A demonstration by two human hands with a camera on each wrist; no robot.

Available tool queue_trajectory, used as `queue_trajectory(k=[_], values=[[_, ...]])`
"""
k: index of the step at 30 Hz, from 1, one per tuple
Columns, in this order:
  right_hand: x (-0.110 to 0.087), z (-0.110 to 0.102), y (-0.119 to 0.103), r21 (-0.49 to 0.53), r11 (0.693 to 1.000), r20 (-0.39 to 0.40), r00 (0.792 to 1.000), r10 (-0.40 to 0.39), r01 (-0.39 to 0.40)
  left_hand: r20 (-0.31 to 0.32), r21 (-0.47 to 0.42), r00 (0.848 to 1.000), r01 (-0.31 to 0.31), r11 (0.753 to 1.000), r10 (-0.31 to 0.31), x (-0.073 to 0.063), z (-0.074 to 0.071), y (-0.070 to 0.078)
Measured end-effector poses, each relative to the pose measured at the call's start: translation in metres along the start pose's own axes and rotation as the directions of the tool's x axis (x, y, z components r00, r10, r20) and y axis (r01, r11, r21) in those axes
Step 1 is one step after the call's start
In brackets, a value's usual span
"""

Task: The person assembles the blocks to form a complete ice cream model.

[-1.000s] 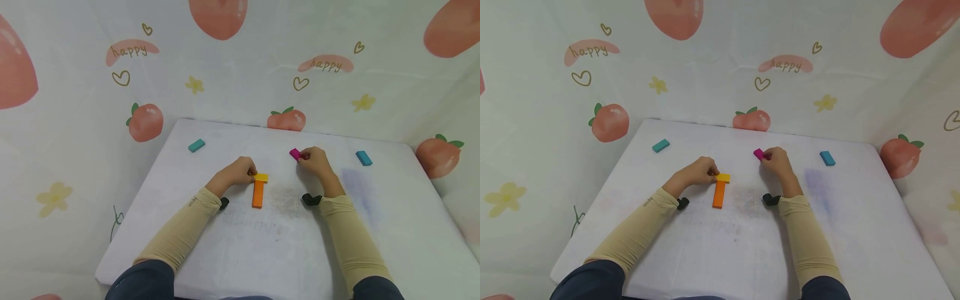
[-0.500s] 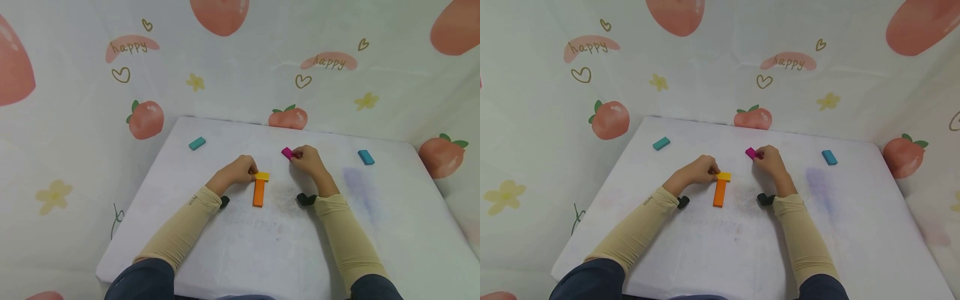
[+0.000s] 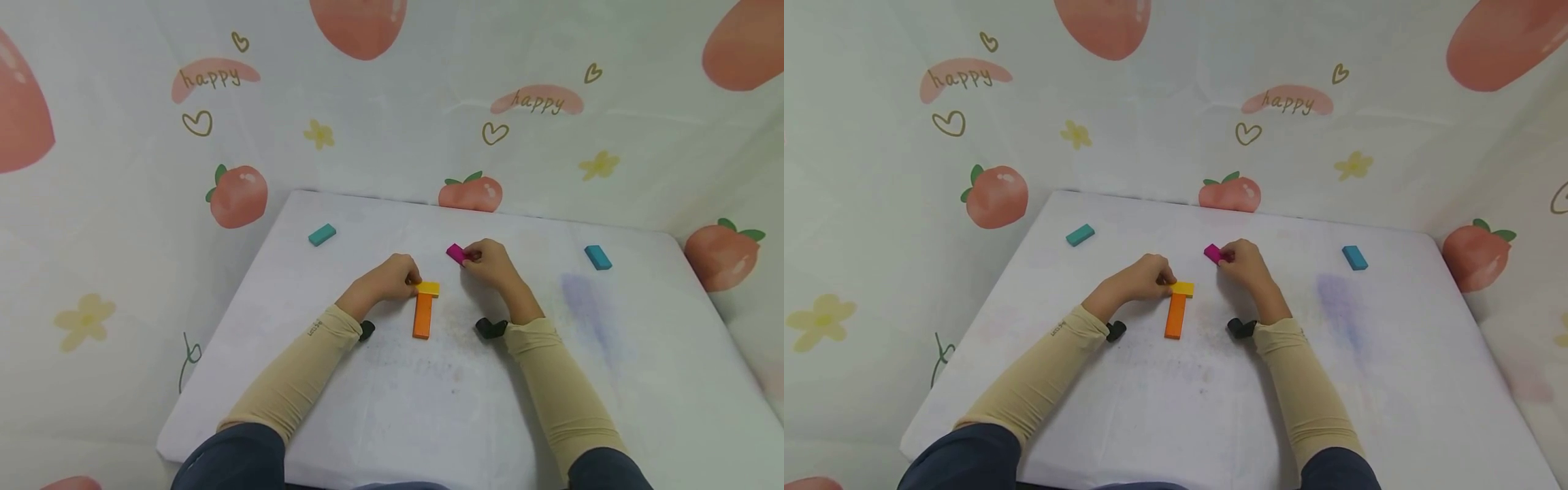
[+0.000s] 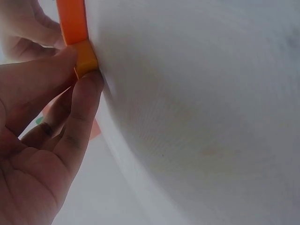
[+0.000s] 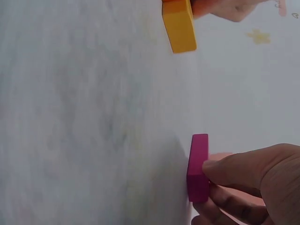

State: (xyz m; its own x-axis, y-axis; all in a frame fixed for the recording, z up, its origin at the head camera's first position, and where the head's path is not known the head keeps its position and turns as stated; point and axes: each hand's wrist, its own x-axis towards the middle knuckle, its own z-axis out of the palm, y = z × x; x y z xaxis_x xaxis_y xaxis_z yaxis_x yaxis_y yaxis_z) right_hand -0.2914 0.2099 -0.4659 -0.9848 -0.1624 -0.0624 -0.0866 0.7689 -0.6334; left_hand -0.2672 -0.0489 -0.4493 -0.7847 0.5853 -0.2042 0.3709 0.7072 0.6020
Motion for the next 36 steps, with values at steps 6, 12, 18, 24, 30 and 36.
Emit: queue_trajectory(k=[6,12,18,24,30,36], values=[[-0.002,0.006,-0.007,0.006,1.000,0.015,1.000,-0.006,0.006,-0.004,0.006,1.000,-0.004,1.000,0.004,0.000,0.001,0.000],[-0.005,0.013,-0.013,0.002,0.999,0.036,0.998,-0.047,0.047,0.002,0.008,1.000,-0.004,1.000,0.004,-0.001,0.002,-0.001],[-0.007,0.018,-0.022,0.018,0.996,0.065,0.994,-0.089,0.088,-0.007,-0.006,1.000,0.004,1.000,-0.004,0.000,0.001,-0.001],[-0.009,0.024,-0.029,0.041,0.993,0.088,0.989,-0.117,0.114,-0.019,-0.018,1.000,0.013,1.000,-0.014,-0.001,0.002,-0.001],[-0.011,0.029,-0.031,0.062,0.988,0.086,0.986,-0.144,0.139,-0.019,-0.001,1.000,0.002,1.000,-0.002,0.000,0.002,0.000],[-0.013,0.032,-0.031,0.068,0.984,0.085,0.981,-0.172,0.167,-0.016,0.024,1.000,-0.009,1.000,0.009,0.002,0.002,-0.001]])
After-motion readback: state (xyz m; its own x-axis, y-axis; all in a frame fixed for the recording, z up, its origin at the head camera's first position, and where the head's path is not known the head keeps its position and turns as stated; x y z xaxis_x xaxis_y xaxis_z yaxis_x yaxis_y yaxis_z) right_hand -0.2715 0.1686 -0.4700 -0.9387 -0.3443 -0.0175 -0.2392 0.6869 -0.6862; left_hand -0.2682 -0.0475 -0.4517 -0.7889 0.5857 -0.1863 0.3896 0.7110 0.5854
